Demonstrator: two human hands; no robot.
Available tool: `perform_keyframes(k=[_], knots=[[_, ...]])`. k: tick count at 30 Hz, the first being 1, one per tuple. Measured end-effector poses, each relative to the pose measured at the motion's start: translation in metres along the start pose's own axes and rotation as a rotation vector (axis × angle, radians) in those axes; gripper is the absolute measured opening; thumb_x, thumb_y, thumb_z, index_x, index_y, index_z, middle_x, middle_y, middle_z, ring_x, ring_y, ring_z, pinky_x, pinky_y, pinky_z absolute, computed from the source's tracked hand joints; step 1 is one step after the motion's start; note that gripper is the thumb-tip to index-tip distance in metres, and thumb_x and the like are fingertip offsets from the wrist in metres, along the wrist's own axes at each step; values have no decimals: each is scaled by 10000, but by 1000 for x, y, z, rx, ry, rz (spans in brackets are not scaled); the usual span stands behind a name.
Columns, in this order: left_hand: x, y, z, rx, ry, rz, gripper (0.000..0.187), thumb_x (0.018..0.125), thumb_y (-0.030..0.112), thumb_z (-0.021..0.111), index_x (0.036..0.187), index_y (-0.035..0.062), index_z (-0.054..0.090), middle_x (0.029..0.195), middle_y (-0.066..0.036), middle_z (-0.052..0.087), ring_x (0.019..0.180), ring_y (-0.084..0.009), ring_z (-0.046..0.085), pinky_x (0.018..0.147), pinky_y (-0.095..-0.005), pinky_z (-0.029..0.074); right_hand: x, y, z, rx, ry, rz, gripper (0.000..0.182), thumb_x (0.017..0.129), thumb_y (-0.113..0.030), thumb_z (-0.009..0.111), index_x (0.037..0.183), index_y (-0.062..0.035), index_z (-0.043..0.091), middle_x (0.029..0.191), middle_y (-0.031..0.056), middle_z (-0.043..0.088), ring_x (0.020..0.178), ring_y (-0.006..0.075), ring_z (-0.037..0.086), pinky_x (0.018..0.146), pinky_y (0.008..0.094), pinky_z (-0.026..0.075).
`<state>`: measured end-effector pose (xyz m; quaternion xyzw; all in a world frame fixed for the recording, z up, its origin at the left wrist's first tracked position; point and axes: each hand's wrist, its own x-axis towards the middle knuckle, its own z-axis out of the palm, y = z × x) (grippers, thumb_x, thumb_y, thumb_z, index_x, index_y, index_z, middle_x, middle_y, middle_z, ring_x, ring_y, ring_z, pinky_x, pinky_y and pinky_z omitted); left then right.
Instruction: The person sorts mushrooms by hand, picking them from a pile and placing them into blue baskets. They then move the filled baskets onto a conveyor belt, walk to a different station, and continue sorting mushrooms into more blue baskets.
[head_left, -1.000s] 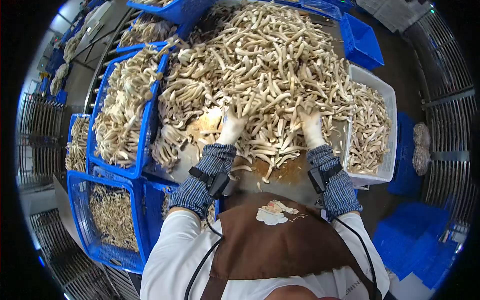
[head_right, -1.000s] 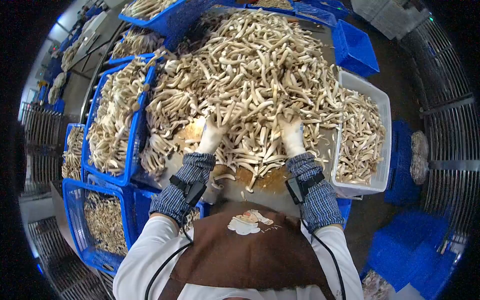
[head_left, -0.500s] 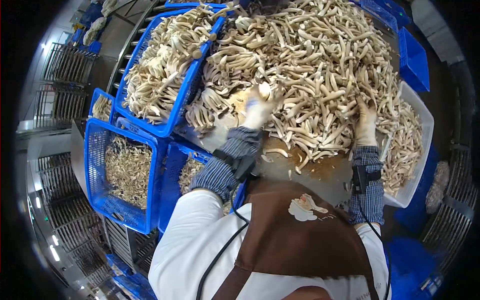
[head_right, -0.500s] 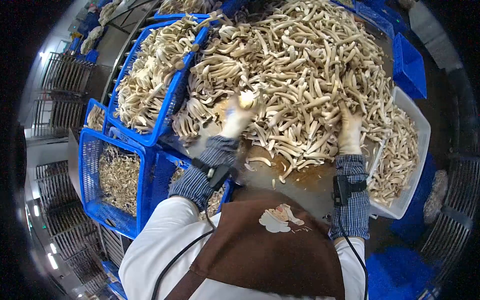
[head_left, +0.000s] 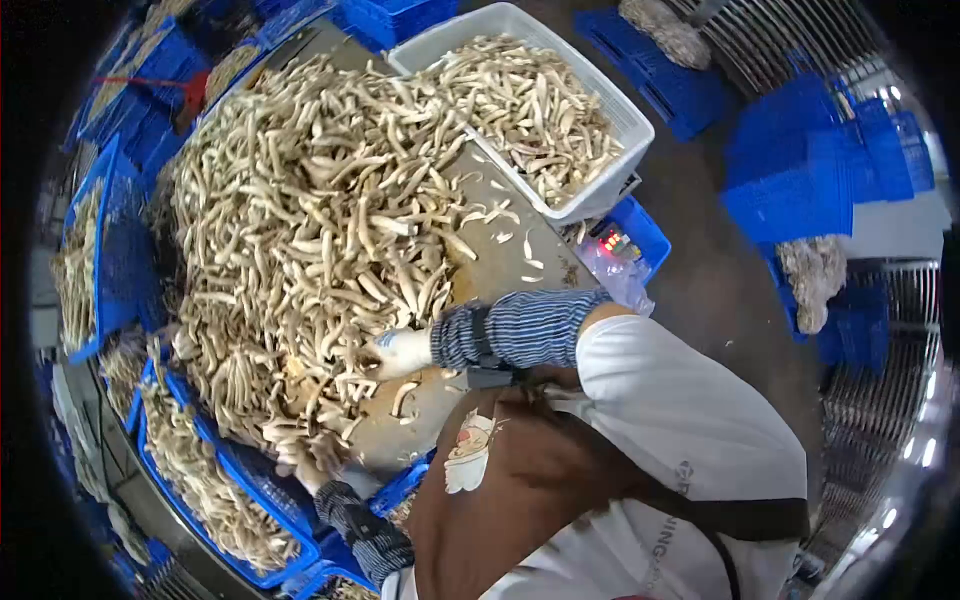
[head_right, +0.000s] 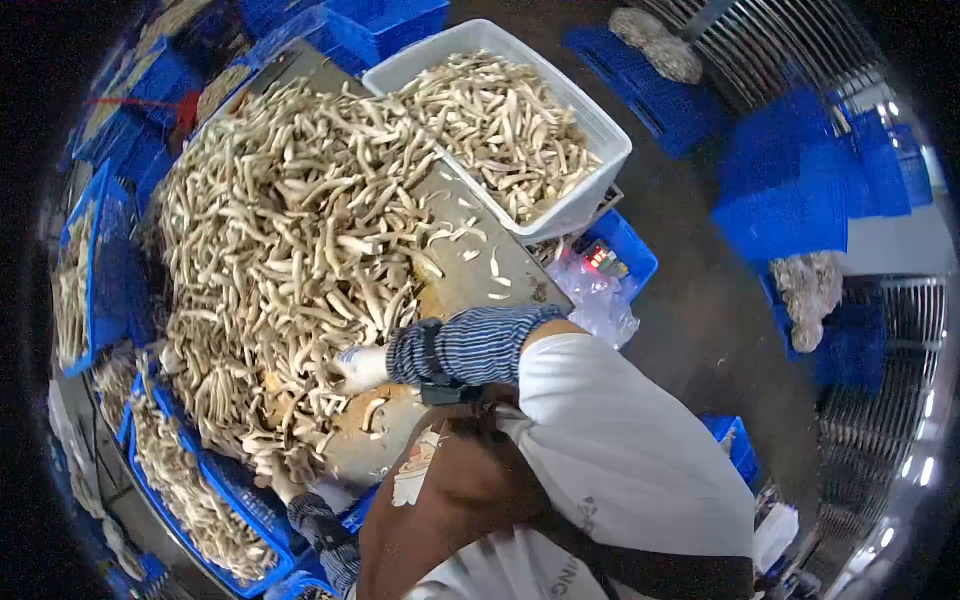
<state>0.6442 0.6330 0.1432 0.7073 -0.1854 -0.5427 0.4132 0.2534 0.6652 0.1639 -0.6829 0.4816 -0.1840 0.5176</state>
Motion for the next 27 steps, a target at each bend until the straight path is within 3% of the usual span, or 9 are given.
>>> perform_keyframes(k=[5, 8, 9, 12, 14, 18, 19, 22, 27], knots=[[-115, 21, 155, 330, -423, 144, 372, 941, 377, 618, 1100, 45, 569, 968, -100, 627, 940, -220, 608, 908, -412, 512, -8, -69, -29, 582, -105, 249, 650, 956, -432, 552, 1400, 14, 387, 1222, 259, 570, 1081, 281, 594, 928, 442, 496], [-91, 10, 197, 391, -1017, 685, 293, 951, -33, 397, 1188, 31, 556, 1141, -109, 588, 1141, -245, 537, 1087, -376, 343, -15, -69, -58, 156, 78, 207, 525, 961, -396, 560, 1358, -62, 483, 1133, 229, 607, 1120, 234, 572, 934, 408, 497], [-115, 32, 213, 431, -1061, 692, 289, 982, 27, 400, 1226, 40, 554, 1136, -104, 591, 1088, -230, 557, 1038, -364, 396, -17, -55, -62, 226, 143, 230, 506, 960, -368, 566, 1356, -64, 483, 1142, 211, 611, 1052, 221, 593, 892, 385, 518], [-115, 35, 216, 603, -521, 172, 574, 1000, 389, 467, 1512, 167, 333, 1231, -90, 578, 1063, -245, 586, 912, -372, 505, -31, -42, -92, 630, 405, 505, 457, 959, -283, 587, 1349, -69, 483, 1169, 156, 624, 847, 183, 657, 768, 315, 580], [-167, 65, 245, 331, -462, 10, 483, 1011, 271, 438, 1428, 26, 420, 1351, -160, 536, 1221, -245, 558, 951, -372, 502, -30, -26, -86, 585, 494, 304, 595, 939, -397, 600, 1379, -25, 452, 1204, 150, 616, 1066, 223, 583, 940, 316, 472], [-113, 28, 260, 386, -696, 285, 435, 908, 9, 541, 1325, -34, 424, 1130, -143, 625, 905, -188, 655, 679, -268, 565, -29, -20, -84, 482, 295, -109, 611, 854, -349, 723, 1324, -16, 521, 1218, 170, 617, 1110, 237, 588, 978, 334, 465], [-127, 44, 264, 301, -707, 150, 510, 897, 14, 579, 1359, -29, 367, 1145, -156, 619, 866, -194, 666, 641, -267, 574, -33, -35, -100, 698, 136, 311, 578, 812, -246, 761, 1283, 6, 539, 1110, 134, 660, 948, 178, 643, 799, 285, 540], [-116, 49, 255, 106, -586, 105, 543, 865, 123, 677, 1318, -2, 405, 1026, -118, 645, 748, -165, 651, 532, -252, 527, -38, -31, -106, 1059, 420, 289, 479, 776, -41, 734, 1212, 51, 560, 967, 81, 678, 806, 140, 661, 618, 243, 562], [-90, 35, 246, 365, -387, 378, 639, 882, 365, 714, 1312, -55, 495, 1104, -167, 650, 954, -221, 642, 761, -314, 528, -28, -45, -112, 877, 517, 341, 561, 843, -107, 718, 1309, 65, 458, 1134, 134, 635, 931, 193, 653, 707, 276, 555]])
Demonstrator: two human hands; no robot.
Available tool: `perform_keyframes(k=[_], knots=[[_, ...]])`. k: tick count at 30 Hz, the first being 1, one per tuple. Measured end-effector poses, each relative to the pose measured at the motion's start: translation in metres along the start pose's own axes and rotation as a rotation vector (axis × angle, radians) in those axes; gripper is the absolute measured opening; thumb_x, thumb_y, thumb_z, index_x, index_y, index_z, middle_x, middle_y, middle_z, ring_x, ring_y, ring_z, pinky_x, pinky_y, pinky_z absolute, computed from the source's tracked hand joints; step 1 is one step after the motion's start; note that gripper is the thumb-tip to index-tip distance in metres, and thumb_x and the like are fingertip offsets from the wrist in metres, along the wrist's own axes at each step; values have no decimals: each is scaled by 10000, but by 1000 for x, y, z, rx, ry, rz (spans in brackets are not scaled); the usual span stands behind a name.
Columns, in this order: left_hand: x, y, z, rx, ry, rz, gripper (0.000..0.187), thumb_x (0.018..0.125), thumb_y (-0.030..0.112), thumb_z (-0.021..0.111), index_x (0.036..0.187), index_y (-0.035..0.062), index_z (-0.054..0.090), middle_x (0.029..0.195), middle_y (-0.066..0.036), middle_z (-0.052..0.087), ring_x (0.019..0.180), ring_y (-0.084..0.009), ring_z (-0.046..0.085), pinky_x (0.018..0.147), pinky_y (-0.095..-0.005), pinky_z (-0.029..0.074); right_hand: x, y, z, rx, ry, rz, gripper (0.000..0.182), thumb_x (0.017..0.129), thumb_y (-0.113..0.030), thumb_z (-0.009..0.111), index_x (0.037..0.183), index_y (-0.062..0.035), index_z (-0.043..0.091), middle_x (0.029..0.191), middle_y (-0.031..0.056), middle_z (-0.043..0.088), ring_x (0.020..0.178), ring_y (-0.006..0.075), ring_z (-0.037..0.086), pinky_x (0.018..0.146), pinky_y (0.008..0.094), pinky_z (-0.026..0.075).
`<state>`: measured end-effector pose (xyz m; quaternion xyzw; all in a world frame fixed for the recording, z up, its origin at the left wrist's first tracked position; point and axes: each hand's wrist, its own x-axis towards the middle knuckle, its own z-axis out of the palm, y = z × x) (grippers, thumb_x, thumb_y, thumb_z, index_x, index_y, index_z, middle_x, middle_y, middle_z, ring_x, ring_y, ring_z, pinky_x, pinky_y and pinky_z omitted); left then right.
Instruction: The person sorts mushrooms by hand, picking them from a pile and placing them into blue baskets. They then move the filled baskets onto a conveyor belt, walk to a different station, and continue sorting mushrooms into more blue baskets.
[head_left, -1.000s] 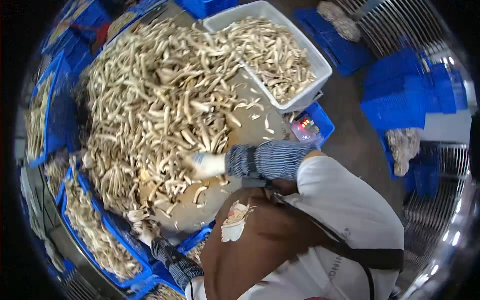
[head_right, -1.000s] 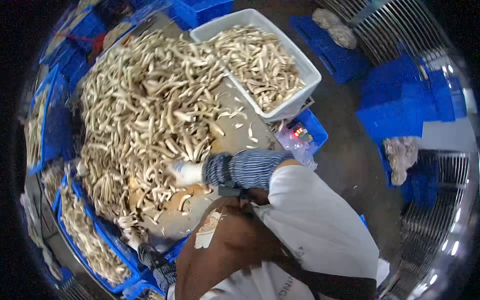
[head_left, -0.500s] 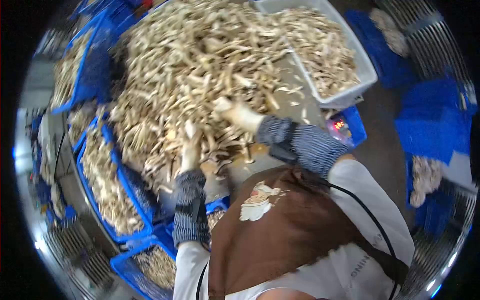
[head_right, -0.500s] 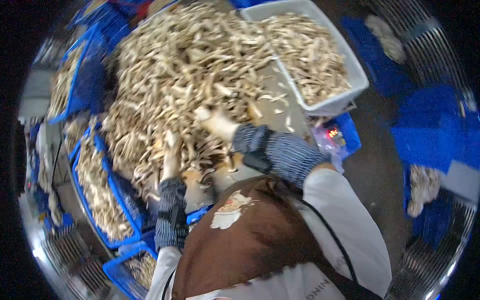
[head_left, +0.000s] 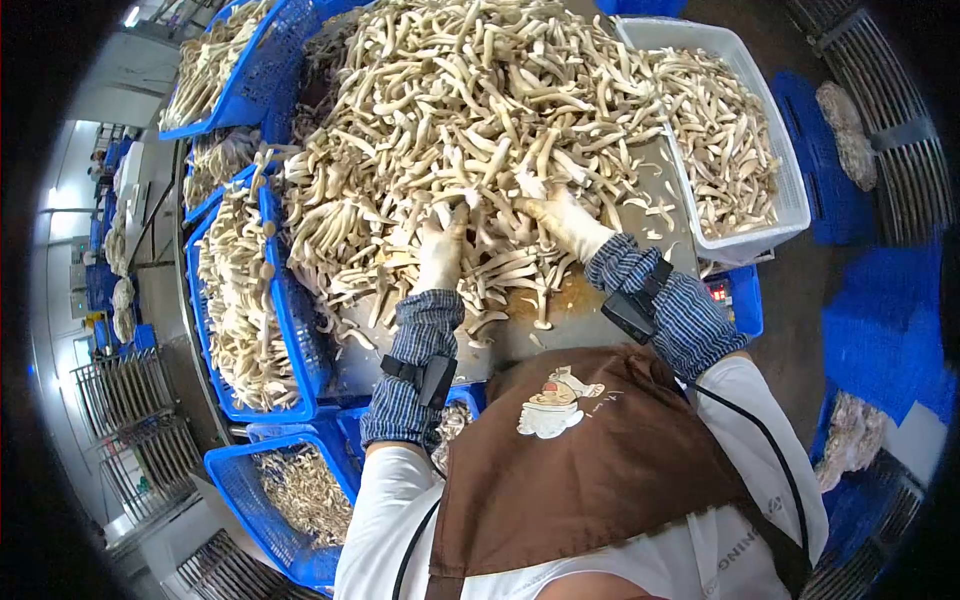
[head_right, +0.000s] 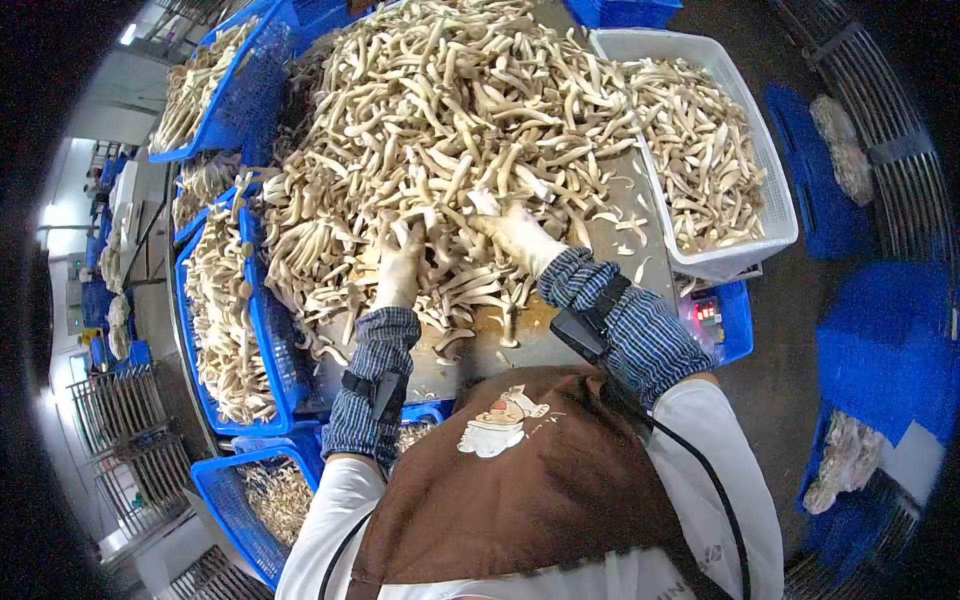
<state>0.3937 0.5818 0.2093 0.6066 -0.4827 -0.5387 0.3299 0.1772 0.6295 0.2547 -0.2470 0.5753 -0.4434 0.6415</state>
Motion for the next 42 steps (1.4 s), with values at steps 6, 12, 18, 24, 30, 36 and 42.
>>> perform_keyframes(k=[6, 12, 18, 24, 30, 36, 42], knots=[[-10, 29, -10, 57, -1, 96, 690, 923, 371, 667, 1392, -61, 404, 1304, -200, 562, 1129, -257, 570, 940, -346, 463, 63, 59, -27, -156, 146, -256, 538, 884, -172, 688, 1314, 15, 424, 1113, 155, 630, 916, 171, 645, 680, 278, 530], [5, 7, -45, 120, -108, 89, 707, 982, 496, 514, 1435, -29, 374, 1345, -188, 528, 1156, -246, 542, 956, -334, 446, 35, 7, -14, -271, 240, -286, 432, 830, -75, 679, 1222, 45, 540, 1059, 128, 667, 943, 213, 635, 836, 320, 514], [9, 12, -64, -5, 15, -9, 523, 913, 328, 699, 1246, -40, 537, 1067, -108, 660, 900, -160, 591, 796, -282, 475, 53, 6, -16, -465, 105, -304, 901, 862, -343, 737, 1472, 75, 223, 1424, 251, 432, 1304, 294, 456, 1054, 344, 407], [11, 0, -75, 114, -319, 92, 746, 883, 48, 564, 1534, 60, 200, 1516, -211, 347, 1424, -286, 299, 1126, -338, 290, 49, -9, -16, -498, -8, -422, 754, 938, -545, 555, 1462, -39, 362, 1352, 252, 519, 1286, 272, 488, 1039, 372, 416], [11, 29, -112, 689, -308, 150, 604, 848, -17, 549, 1430, 6, 391, 1297, -241, 554, 1181, -355, 560, 982, -393, 469, 64, -8, -34, -710, 291, -553, 997, 734, -225, 805, 1478, 83, 218, 1492, 333, 284, 1397, 403, 311, 1142, 410, 300], [117, -22, -217, 1302, 162, 358, 633, 776, 271, 674, 1279, -55, 469, 1116, -284, 624, 1054, -432, 589, 930, -488, 463, 15, -21, -2, -1119, 187, -646, 755, 760, -235, 772, 1373, 24, 417, 1148, 198, 582, 1086, 294, 585, 1046, 454, 419], [167, -42, -188, 1476, 234, 105, 747, 814, 330, 639, 1382, -88, 392, 1095, -274, 653, 975, -373, 646, 868, -464, 500, 4, 93, 45, -1786, -357, -739, 567, 868, -142, 586, 1411, -107, 427, 1175, 200, 563, 1055, 313, 626, 873, 429, 538]])
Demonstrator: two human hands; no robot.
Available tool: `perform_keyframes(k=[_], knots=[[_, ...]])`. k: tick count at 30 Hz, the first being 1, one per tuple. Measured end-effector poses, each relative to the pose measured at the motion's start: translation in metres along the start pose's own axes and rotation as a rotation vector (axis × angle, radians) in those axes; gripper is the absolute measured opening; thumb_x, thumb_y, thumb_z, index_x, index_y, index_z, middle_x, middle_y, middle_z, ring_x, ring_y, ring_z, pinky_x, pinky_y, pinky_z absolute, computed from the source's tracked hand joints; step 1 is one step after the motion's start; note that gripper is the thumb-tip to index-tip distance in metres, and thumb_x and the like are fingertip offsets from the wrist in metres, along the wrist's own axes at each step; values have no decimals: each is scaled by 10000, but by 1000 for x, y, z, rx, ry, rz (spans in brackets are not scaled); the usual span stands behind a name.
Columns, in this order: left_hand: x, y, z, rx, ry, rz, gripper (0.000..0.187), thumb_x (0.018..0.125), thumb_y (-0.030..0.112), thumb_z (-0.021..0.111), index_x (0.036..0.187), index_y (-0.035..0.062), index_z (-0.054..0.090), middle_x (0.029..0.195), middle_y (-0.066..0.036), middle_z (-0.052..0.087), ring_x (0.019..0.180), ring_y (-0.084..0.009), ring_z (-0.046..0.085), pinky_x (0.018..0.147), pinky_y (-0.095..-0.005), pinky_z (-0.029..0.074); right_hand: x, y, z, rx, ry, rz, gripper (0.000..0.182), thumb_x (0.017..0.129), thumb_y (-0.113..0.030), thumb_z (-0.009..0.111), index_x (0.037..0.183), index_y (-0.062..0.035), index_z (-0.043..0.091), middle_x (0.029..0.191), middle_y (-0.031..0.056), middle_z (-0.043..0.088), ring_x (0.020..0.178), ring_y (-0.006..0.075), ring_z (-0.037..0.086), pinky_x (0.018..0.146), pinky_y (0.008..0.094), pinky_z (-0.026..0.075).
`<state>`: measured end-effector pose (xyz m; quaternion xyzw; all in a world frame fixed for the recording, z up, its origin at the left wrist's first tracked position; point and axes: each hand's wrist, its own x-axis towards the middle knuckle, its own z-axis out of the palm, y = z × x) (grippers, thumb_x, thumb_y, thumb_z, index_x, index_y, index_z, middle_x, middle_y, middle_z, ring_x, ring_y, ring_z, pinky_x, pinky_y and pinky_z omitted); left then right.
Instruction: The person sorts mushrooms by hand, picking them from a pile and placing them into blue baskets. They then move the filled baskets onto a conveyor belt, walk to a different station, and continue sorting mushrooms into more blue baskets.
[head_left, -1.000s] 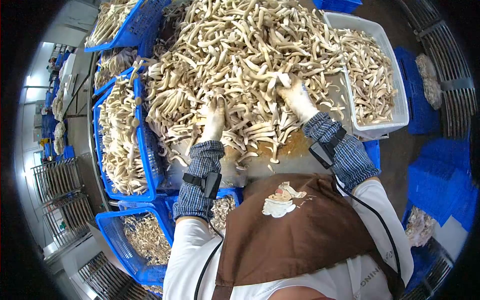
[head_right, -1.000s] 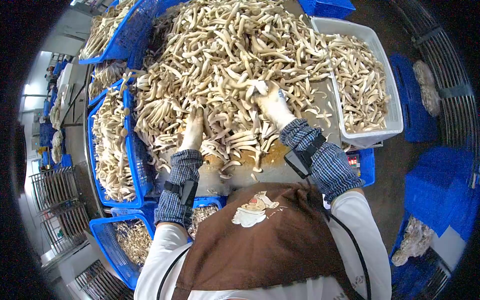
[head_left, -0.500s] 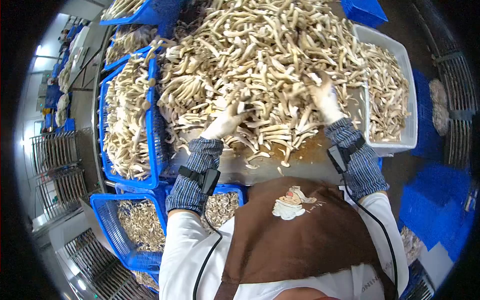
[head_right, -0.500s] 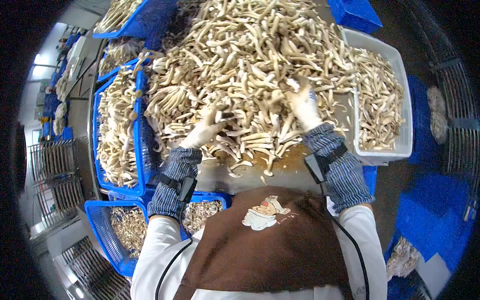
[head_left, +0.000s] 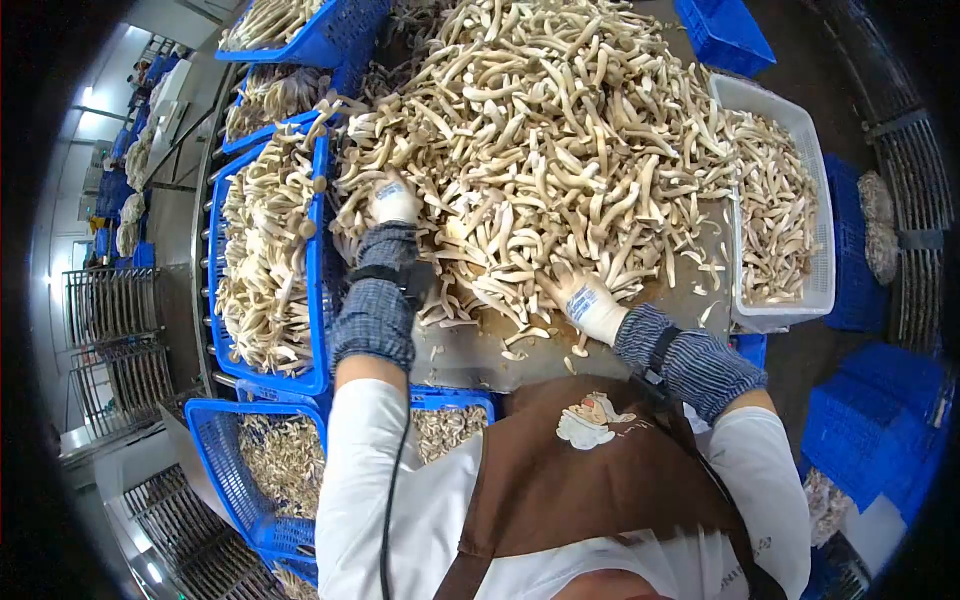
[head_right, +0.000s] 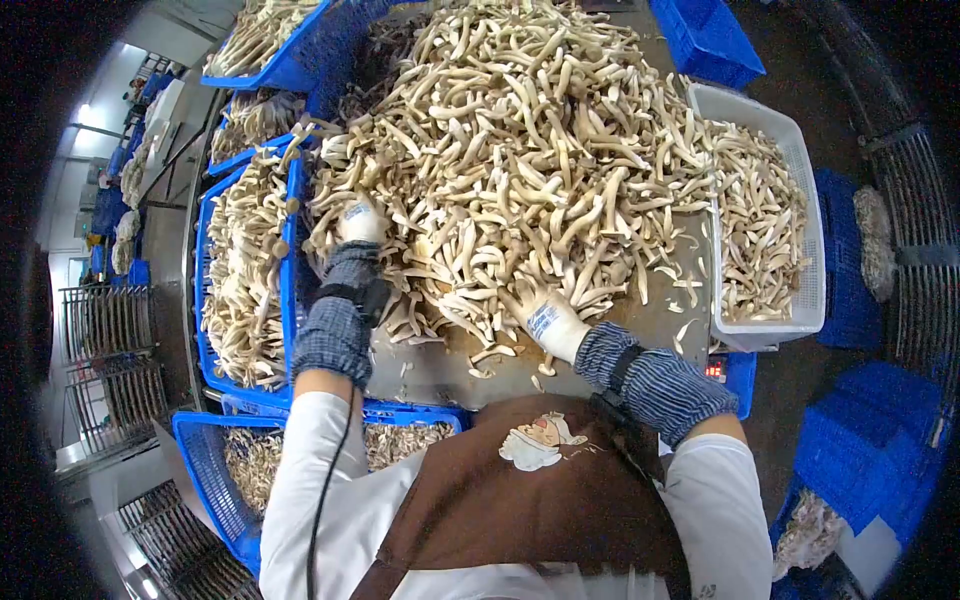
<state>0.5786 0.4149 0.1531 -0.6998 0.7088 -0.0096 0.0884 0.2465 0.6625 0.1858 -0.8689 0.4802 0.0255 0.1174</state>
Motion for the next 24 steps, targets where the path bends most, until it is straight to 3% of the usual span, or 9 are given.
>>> perform_keyframes(k=[2, 4, 6, 7, 11, 15, 18, 21, 24], knots=[[-9, 20, -16, -96, -93, -153, 799, 808, 211, 646, 1490, 13, 280, 1229, -275, 597, 1089, -361, 623, 899, -416, 517, 4, 3, -6, 228, -190, 135, 564, 872, -64, 529, 1423, -86, 411, 1238, 254, 530, 941, 313, 676, 752, 425, 575], [-38, 17, -56, -398, -162, -72, 834, 817, 241, 648, 1507, 21, 234, 1229, -283, 595, 1097, -364, 620, 900, -406, 512, -12, 18, 3, 581, 98, 239, 546, 855, -82, 564, 1387, -50, 442, 1255, 245, 541, 834, 343, 687, 735, 424, 582], [-66, 9, -58, -799, -47, -5, 911, 804, 287, 684, 1508, 9, 177, 1348, -294, 503, 1125, -363, 601, 924, -410, 500, -19, 34, -44, 720, -115, 294, 557, 812, 25, 611, 1334, 46, 415, 1321, 254, 516, 1110, 333, 618, 866, 376, 569], [-82, 16, -68, -996, -18, 69, 908, 804, 276, 704, 1502, 15, 186, 1380, -278, 474, 1149, -353, 583, 941, -419, 499, -19, 34, -35, 1361, 134, 302, 573, 812, 58, 599, 1348, 42, 399, 1368, 244, 470, 1157, 326, 590, 914, 395, 551], [-150, 71, -139, -1553, -232, 147, 902, 777, 165, 779, 1480, 1, 239, 1355, -228, 489, 1181, -301, 555, 991, -413, 496, -6, 34, -43, 1949, 546, 441, 659, 919, -205, 604, 1441, 41, 286, 1469, 199, 341, 1250, 312, 506, 1073, 422, 410], [-174, 119, -130, -1791, -416, 111, 900, 767, -14, 703, 1496, -34, 177, 1245, -199, 565, 1100, -252, 603, 909, -341, 536, 1, 33, -63, 721, 731, 285, 1075, 739, -360, 814, 1489, 68, 172, 1529, 249, 221, 1398, 378, 275, 1165, 438, 248], [-190, 146, -151, -1726, -571, 139, 906, 752, 4, 696, 1500, -48, 187, 1366, -205, 489, 1208, -276, 534, 1053, -344, 419, -3, 21, -76, 1332, 671, 85, 999, 793, -313, 773, 1497, 60, 169, 1527, 284, 234, 1320, 350, 407, 1112, 424, 356], [-183, 157, -129, -1365, -511, 514, 901, 723, 44, 713, 1496, -2, 254, 1358, -196, 497, 1204, -256, 531, 1039, -329, 419, -24, 52, -119, 1495, 132, 372, 839, 825, -289, 739, 1435, 99, 312, 1319, 251, 540, 1116, 287, 608, 991, 393, 479], [-184, 155, -121, -1442, -607, 471, 894, 711, 15, 674, 1495, -12, 246, 1371, -200, 478, 1191, -239, 541, 951, -300, 486, -36, 75, -73, 1451, 321, 359, 785, 853, -314, 696, 1417, 101, 341, 1280, 244, 571, 1143, 281, 590, 993, 345, 471]])
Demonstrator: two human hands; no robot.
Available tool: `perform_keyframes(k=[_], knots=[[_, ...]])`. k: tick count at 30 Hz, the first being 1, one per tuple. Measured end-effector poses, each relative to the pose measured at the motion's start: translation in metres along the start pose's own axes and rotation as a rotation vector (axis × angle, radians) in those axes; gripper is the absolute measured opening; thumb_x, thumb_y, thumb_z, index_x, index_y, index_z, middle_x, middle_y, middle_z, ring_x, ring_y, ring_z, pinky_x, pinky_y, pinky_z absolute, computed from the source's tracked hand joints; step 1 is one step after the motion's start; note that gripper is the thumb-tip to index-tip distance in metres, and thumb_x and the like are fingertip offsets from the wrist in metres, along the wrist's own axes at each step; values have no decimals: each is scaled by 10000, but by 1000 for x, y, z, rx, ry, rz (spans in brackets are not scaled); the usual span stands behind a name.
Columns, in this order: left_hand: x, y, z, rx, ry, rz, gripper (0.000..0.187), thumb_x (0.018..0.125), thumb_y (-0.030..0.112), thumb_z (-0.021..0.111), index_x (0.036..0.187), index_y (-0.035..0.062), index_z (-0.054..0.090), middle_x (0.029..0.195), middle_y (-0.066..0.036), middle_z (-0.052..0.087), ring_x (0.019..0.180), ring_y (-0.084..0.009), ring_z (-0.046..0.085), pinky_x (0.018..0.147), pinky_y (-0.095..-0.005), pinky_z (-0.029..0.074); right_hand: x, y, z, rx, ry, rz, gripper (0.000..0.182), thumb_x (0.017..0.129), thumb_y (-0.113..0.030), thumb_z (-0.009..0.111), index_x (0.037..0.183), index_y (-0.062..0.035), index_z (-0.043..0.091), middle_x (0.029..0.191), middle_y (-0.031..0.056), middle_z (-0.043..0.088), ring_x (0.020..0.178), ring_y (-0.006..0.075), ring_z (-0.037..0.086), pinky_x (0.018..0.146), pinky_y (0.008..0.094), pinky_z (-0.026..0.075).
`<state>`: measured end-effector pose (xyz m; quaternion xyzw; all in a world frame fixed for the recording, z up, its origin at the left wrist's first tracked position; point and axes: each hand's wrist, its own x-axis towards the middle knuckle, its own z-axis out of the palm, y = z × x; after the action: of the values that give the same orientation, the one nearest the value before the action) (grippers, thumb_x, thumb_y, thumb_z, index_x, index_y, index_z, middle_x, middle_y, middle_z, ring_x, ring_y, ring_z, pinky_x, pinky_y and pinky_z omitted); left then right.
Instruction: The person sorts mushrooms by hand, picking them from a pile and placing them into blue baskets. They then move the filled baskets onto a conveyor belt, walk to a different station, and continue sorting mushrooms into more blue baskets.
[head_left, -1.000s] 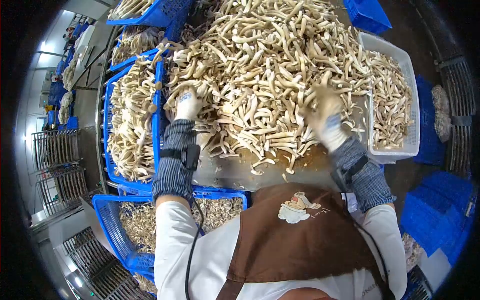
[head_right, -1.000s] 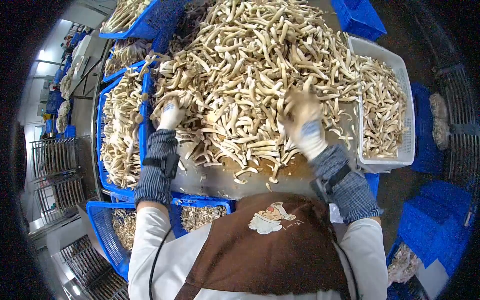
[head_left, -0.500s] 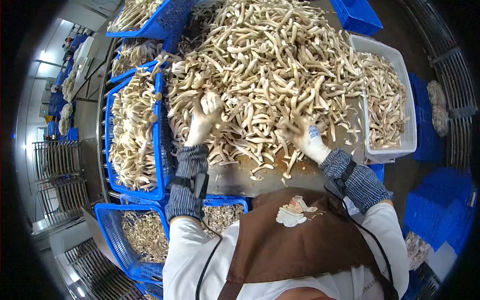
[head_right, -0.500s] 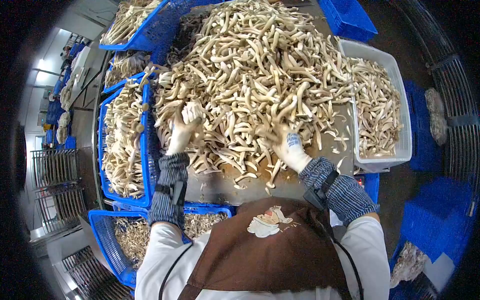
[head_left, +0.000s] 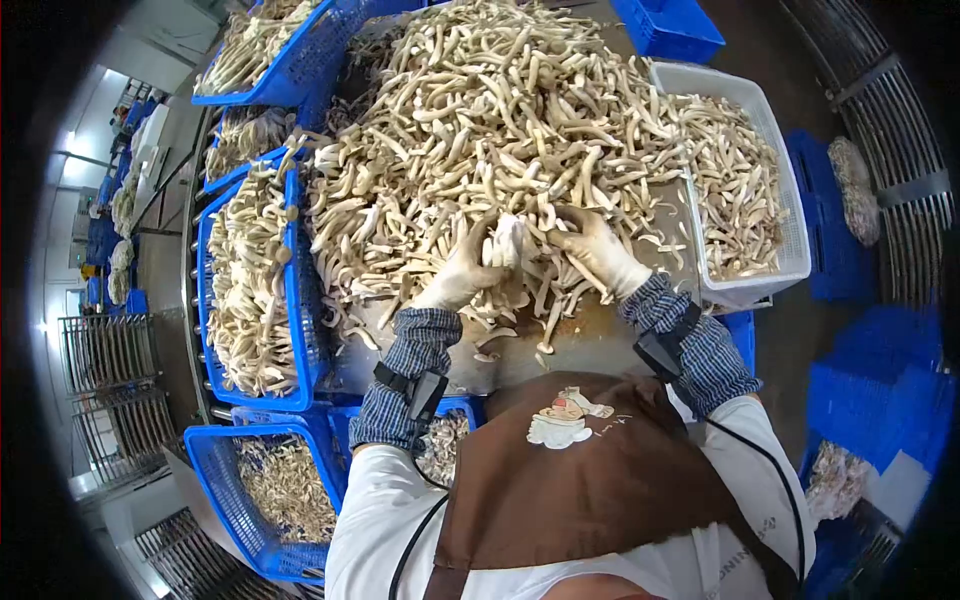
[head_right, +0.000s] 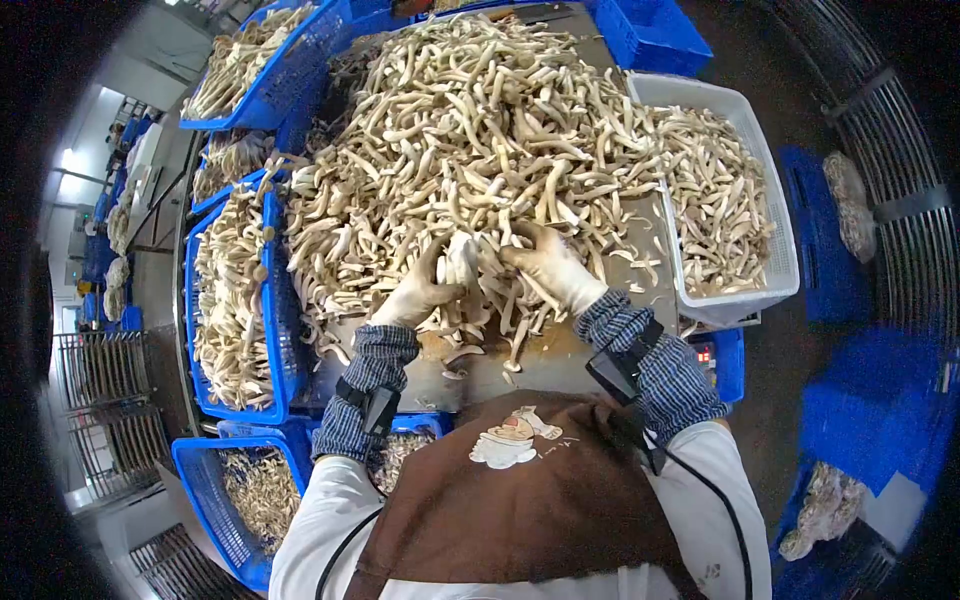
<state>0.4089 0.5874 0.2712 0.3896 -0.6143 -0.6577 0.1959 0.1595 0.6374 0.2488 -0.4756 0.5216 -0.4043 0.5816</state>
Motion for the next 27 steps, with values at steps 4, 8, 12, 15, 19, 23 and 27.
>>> perform_keyframes(k=[4, 8, 12, 15, 19, 23, 27], knots=[[5, 23, 35, 217, -112, 214, 999, 663, -38, 581, 1544, 25, 114, 1561, -275, 200, 1454, -297, 238, 1114, -343, 334, -9, -6, 33, 16, -82, -3, 932, 782, -222, 799, 1477, 58, 245, 1333, 235, 534, 1175, 263, 552, 1003, 314, 451], [-2, 34, 30, -53, -1, -84, 930, 668, -66, 623, 1507, 10, 229, 1447, -225, 414, 1291, -295, 488, 1092, -355, 395, 1, 7, 19, 20, -74, 145, 798, 760, -90, 747, 1439, 53, 353, 1307, 211, 557, 1157, 242, 553, 1009, 305, 437], [3, 2, 20, -179, 257, -137, 719, 865, 111, 641, 1452, -68, 267, 1283, -211, 546, 1055, -240, 645, 937, -349, 531, -3, -14, 21, 274, -179, 202, 832, 832, -223, 749, 1453, 74, 281, 1334, 222, 528, 1209, 260, 526, 1045, 315, 411], [13, -20, 25, -78, 292, -157, 681, 907, 213, 667, 1421, -71, 321, 1198, -185, 603, 980, -213, 665, 848, -283, 548, 4, 16, 38, -30, -77, -116, 728, 859, -146, 701, 1437, 48, 304, 1156, 156, 589, 740, 162, 635, 634, 276, 545], [5, 16, 21, -167, 502, -235, 721, 891, 398, 666, 1319, -135, 438, 1214, -239, 614, 1087, -270, 615, 955, -321, 472, 13, 23, 19, 184, 75, 85, 552, 928, -143, 627, 1400, 16, 391, 1127, 91, 618, 853, 155, 621, 733, 259, 546], [4, 43, 26, 102, 355, -329, 669, 909, 364, 656, 1306, -133, 451, 1164, -230, 632, 1038, -274, 625, 933, -338, 484, 9, 8, 29, 8, 205, -45, 557, 942, -277, 638, 1364, 23, 432, 1152, 129, 626, 999, 204, 596, 867, 301, 483], [15, 16, 22, -79, 457, -246, 547, 874, 281, 663, 1235, -98, 507, 1019, -148, 638, 849, -179, 616, 774, -290, 506, 27, 42, 13, 118, 163, 37, 603, 919, -229, 680, 1382, 45, 408, 1176, 140, 609, 1020, 168, 581, 759, 263, 520]])
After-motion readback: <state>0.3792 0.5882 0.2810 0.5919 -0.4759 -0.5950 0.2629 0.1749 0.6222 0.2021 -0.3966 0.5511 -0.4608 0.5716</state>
